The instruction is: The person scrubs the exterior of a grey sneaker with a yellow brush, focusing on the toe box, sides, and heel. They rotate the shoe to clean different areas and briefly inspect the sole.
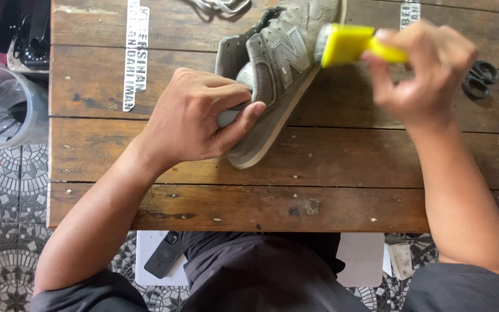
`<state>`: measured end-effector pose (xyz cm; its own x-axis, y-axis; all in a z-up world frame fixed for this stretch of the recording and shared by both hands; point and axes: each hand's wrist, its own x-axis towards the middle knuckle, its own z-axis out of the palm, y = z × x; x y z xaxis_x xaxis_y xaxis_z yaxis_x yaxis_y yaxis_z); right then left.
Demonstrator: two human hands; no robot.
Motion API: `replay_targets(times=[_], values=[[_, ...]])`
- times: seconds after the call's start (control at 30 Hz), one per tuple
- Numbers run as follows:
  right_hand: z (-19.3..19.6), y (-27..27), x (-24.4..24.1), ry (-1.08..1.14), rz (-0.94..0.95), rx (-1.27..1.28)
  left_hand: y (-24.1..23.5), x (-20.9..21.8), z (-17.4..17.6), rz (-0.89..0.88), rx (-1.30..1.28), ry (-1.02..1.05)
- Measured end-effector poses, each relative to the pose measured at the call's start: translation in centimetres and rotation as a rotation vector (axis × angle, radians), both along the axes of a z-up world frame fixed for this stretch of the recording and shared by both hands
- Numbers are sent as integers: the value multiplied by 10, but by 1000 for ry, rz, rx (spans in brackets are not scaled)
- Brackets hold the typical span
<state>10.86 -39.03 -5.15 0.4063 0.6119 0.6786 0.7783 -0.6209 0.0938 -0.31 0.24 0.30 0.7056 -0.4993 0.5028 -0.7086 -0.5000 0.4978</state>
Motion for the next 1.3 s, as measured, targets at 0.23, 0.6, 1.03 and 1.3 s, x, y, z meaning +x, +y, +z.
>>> replay_targets(times=[0.23, 0.6, 1.03, 1.3], values=[[15, 23, -32, 26, -115, 90, 2, 3, 3, -18, 10, 16], [27, 76, -71, -91, 376, 6, 9, 4, 14, -188, 6, 91], [-3, -2, 23, 84, -164, 134, 10, 4, 14, -203, 32, 94], [22, 36, -30, 12, 73, 421, 17, 5, 6, -175, 13, 94]])
